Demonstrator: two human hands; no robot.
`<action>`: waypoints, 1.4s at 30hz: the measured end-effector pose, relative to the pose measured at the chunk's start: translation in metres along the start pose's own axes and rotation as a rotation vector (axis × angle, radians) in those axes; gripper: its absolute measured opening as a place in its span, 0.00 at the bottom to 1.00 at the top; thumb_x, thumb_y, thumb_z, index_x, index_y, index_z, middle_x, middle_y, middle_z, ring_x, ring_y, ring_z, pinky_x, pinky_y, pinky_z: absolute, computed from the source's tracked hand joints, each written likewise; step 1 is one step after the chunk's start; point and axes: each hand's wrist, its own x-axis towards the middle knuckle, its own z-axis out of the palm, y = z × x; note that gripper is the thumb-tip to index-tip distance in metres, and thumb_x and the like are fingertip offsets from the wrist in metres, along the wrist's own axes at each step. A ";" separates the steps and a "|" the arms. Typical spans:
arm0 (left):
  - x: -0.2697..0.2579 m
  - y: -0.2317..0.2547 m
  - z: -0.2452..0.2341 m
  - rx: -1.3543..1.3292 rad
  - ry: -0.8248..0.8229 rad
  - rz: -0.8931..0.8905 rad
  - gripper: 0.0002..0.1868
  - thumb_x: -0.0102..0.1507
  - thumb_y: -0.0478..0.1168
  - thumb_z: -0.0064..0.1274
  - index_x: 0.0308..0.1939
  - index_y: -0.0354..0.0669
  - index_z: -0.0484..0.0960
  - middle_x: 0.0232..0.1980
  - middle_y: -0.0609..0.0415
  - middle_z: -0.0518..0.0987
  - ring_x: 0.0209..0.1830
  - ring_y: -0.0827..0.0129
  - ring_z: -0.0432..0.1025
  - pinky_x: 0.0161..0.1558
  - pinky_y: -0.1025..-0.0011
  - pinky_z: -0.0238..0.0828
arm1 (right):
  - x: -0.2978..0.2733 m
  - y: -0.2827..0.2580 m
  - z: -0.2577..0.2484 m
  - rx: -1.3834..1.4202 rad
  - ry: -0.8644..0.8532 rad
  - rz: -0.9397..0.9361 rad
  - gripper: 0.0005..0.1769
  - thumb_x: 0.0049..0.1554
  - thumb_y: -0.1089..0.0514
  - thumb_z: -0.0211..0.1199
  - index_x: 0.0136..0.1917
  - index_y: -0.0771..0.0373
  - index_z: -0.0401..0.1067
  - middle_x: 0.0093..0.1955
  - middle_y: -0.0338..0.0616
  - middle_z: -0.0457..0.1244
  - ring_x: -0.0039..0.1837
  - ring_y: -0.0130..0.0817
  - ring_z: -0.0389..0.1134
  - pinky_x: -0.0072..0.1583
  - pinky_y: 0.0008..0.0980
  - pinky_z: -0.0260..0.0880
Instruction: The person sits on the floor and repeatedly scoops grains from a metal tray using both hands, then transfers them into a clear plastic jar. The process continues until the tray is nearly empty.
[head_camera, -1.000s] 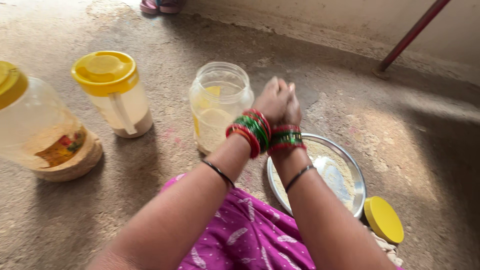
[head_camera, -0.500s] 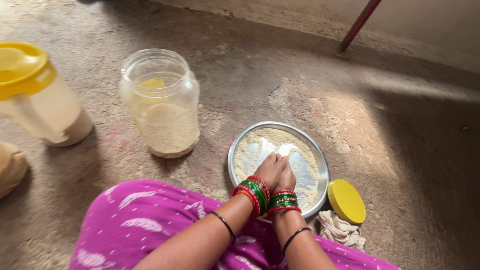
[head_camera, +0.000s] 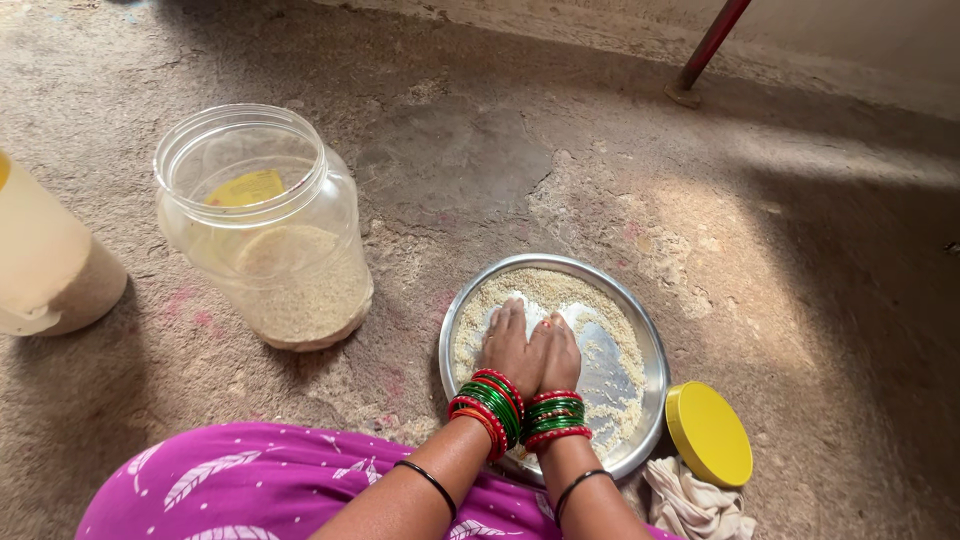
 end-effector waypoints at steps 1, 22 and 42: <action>0.003 -0.003 -0.001 0.027 0.001 -0.004 0.37 0.69 0.57 0.39 0.74 0.33 0.58 0.78 0.35 0.56 0.79 0.43 0.48 0.75 0.53 0.41 | -0.001 -0.006 0.004 -0.131 0.026 -0.009 0.28 0.66 0.48 0.48 0.71 0.70 0.64 0.69 0.53 0.64 0.69 0.40 0.66 0.68 0.34 0.65; 0.021 -0.018 -0.006 0.137 -0.172 -0.270 0.35 0.69 0.60 0.30 0.74 0.45 0.62 0.82 0.47 0.50 0.84 0.55 0.40 0.79 0.53 0.31 | 0.016 -0.037 0.035 -0.697 -0.423 0.012 0.23 0.64 0.57 0.54 0.71 0.58 0.65 0.72 0.47 0.62 0.74 0.40 0.63 0.76 0.38 0.58; 0.033 -0.035 0.000 0.038 0.050 -0.305 0.36 0.70 0.63 0.28 0.73 0.44 0.64 0.79 0.44 0.58 0.79 0.51 0.50 0.75 0.53 0.45 | 0.037 -0.047 0.072 -0.714 -0.434 -0.074 0.20 0.60 0.60 0.55 0.65 0.59 0.71 0.67 0.53 0.64 0.62 0.48 0.68 0.63 0.43 0.70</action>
